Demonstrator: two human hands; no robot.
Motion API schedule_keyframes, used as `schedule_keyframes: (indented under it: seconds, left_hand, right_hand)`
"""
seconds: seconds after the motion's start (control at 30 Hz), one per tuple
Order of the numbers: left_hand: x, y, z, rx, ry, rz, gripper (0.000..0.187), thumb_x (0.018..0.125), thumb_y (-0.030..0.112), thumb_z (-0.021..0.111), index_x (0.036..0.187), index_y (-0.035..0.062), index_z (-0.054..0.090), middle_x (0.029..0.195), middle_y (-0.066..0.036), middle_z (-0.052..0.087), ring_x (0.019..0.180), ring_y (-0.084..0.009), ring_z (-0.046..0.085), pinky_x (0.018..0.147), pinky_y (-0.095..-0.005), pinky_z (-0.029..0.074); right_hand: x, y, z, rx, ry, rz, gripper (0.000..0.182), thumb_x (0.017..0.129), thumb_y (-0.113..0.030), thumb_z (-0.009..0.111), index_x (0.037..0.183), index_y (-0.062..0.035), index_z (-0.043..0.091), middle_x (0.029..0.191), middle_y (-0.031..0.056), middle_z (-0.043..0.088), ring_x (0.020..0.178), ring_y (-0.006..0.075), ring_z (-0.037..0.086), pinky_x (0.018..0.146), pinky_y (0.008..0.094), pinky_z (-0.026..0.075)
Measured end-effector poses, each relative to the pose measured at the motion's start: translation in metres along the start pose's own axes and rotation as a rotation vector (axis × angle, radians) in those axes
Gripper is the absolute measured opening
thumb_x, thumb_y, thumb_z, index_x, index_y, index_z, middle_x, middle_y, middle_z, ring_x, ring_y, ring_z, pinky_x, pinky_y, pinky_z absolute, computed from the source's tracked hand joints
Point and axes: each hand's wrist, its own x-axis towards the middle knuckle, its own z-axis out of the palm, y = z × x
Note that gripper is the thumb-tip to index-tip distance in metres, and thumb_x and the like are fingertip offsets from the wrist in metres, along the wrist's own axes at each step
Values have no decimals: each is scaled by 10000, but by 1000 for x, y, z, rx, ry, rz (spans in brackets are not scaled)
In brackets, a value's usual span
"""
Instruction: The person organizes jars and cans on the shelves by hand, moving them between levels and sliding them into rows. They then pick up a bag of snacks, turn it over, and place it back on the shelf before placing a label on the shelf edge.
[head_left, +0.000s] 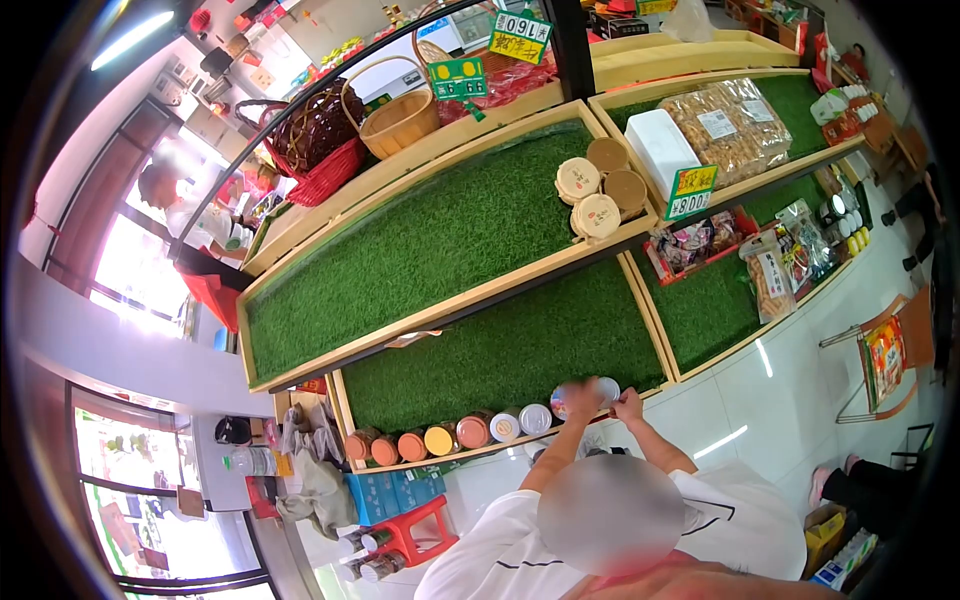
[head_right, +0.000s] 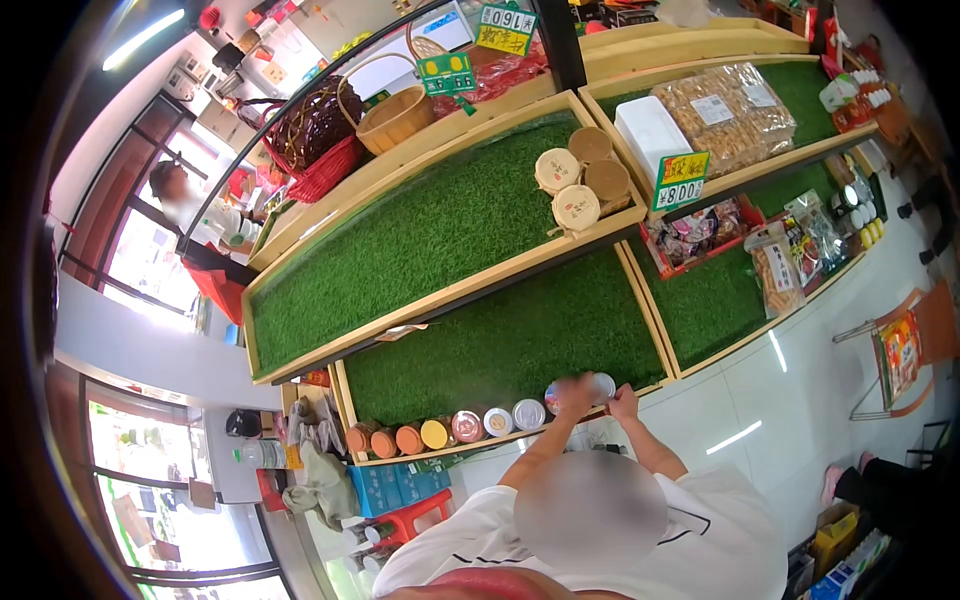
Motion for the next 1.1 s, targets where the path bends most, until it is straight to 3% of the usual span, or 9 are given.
schedule_keyframes:
  seconds: [0.13, 0.23, 0.4, 0.57, 0.8, 0.9, 1.0, 1.1]
  left_hand:
    - [-7, 6, -11, 13, -81, -7, 616, 896, 434, 645, 1433, 214, 436, 1313, -146, 614, 1326, -342, 471, 1159, -569, 236]
    - [-5, 7, -16, -9, -162, -29, 631, 926, 442, 610, 1465, 218, 373, 1361, -138, 593, 1383, -343, 413, 1202, -569, 147]
    - [-3, 3, -13, -12, -164, -37, 656, 924, 457, 613, 1471, 188, 369, 1377, -129, 576, 1376, -343, 412, 1194, -571, 175]
    - [0, -1, -3, -13, -144, -46, 651, 919, 460, 619, 1446, 155, 389, 1349, -134, 592, 1353, -341, 437, 1189, -570, 195]
    - [-3, 3, -11, 0, -123, -41, 640, 913, 449, 633, 1421, 133, 407, 1304, -129, 616, 1320, -335, 466, 1188, -575, 195]
    - [-3, 4, -13, 1, -122, -44, 642, 914, 448, 631, 1426, 137, 398, 1307, -126, 616, 1328, -333, 459, 1191, -579, 184]
    - [-2, 4, -11, 13, -130, -50, 639, 914, 450, 629, 1426, 145, 396, 1314, -122, 614, 1335, -330, 452, 1194, -582, 171]
    - [-2, 9, -14, 30, -148, -58, 638, 914, 453, 628, 1428, 156, 395, 1325, -118, 608, 1347, -325, 440, 1195, -585, 164]
  right_hand:
    - [5, 7, 0, 82, -22, 16, 233, 807, 55, 670, 853, -14, 452, 726, 163, 649, 604, 255, 710, 489, 371, 599]
    - [6, 7, 1, 44, 0, -4, 218, 807, 7, 693, 858, -12, 482, 701, 162, 663, 601, 263, 724, 508, 361, 585]
    - [16, 28, 8, -130, 75, -130, 234, 786, -40, 715, 854, -15, 492, 673, 174, 661, 567, 268, 711, 520, 368, 565]
    - [-13, -23, -3, -122, 49, -127, 226, 773, -55, 709, 832, -19, 493, 645, 171, 653, 592, 311, 704, 569, 404, 555]
    - [-5, -6, 0, -247, 107, -246, 245, 763, -73, 728, 839, -17, 502, 666, 196, 654, 622, 358, 695, 595, 438, 542]
    - [-3, -4, 1, -263, 110, -321, 241, 767, -39, 720, 816, -17, 485, 626, 137, 643, 552, 245, 703, 487, 354, 542]
    - [-21, -30, -7, -178, 68, -204, 251, 760, -55, 744, 819, -12, 504, 628, 130, 643, 563, 239, 706, 486, 348, 538]
    - [-21, -30, -10, -204, 59, -215, 226, 800, -52, 723, 862, 4, 513, 650, 136, 653, 570, 236, 705, 477, 343, 550]
